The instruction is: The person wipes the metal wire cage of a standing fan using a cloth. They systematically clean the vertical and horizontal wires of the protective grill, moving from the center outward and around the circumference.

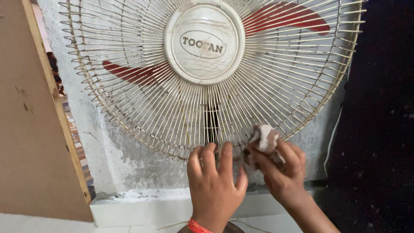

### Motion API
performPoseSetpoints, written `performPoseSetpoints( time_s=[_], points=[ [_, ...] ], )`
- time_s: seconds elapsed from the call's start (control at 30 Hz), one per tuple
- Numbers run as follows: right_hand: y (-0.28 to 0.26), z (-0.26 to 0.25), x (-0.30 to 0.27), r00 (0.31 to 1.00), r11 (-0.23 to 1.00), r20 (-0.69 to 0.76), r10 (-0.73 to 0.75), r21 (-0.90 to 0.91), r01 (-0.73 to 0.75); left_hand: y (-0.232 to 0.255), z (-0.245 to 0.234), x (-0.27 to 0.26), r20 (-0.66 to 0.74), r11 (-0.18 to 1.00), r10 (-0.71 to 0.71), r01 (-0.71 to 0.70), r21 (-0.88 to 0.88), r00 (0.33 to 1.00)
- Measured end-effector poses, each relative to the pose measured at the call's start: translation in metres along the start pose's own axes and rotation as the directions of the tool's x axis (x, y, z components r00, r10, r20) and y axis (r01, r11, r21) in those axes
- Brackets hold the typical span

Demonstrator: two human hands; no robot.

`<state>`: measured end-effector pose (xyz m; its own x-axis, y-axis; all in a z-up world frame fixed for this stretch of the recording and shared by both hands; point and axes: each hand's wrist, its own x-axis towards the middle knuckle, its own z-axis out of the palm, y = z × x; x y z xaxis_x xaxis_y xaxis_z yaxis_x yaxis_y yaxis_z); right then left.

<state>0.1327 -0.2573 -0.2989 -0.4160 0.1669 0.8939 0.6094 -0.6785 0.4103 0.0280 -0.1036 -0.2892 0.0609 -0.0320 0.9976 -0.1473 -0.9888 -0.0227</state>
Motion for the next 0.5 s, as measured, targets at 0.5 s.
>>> performPoseSetpoints(
  time_s=[0.5],
  points=[
    [0.01,0.026,-0.052,0.994,0.994,0.03,-0.107,0.012,0.107,-0.008,-0.001,0.0,0.036,0.999,0.036,-0.036,-0.021,0.999]
  ],
)
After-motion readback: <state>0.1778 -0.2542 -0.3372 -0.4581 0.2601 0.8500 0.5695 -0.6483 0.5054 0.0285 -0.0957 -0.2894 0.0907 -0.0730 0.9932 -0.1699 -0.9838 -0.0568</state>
